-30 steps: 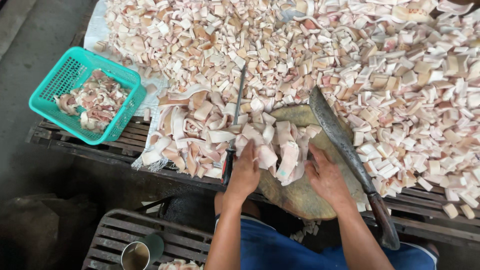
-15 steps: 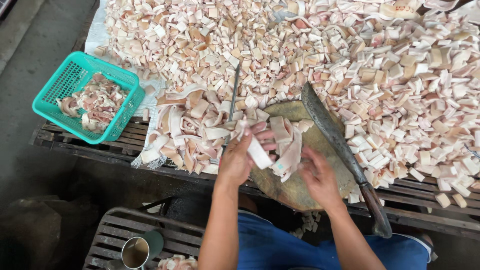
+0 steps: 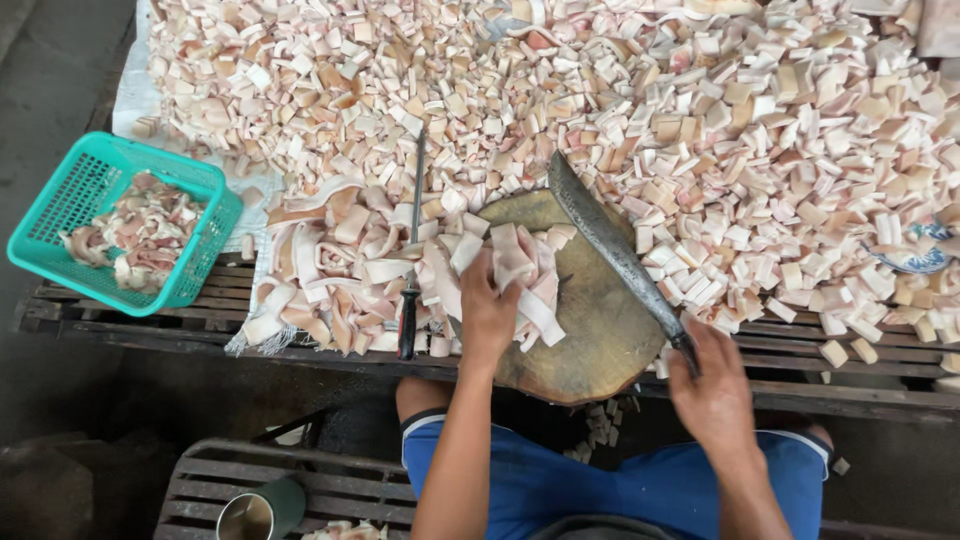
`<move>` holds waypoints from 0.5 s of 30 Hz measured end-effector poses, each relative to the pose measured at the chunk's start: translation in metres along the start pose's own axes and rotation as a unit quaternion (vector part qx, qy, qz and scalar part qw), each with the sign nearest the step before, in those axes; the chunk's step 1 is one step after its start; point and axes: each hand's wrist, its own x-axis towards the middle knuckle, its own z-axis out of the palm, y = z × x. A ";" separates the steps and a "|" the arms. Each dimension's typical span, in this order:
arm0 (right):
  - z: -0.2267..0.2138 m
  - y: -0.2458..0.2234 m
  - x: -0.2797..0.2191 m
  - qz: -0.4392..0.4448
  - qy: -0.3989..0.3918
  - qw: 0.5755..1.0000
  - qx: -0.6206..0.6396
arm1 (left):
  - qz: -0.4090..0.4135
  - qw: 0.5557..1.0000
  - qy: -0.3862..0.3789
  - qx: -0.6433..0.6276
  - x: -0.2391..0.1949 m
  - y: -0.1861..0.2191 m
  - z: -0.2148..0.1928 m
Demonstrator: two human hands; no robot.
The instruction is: The person cuts long strips of pork skin into small pieces on a wooden chopping board using a large knife. They pick up pieces from a large pile on the table and place the cut bits into a plastic basket.
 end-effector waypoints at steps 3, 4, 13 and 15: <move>-0.007 0.039 -0.008 0.063 -0.041 0.996 -0.057 | 0.010 1.000 0.001 -0.027 -0.026 0.002 0.014; 0.000 0.047 -0.006 0.085 -0.079 0.993 -0.033 | 0.002 1.000 0.019 -0.024 -0.029 0.000 0.022; 0.010 0.063 0.035 0.329 -0.271 0.844 0.327 | -0.090 0.918 -0.027 -0.385 -0.032 0.010 0.020; 0.000 0.056 0.029 0.315 -0.273 0.850 0.322 | -0.091 0.926 -0.095 -0.355 -0.032 0.032 -0.002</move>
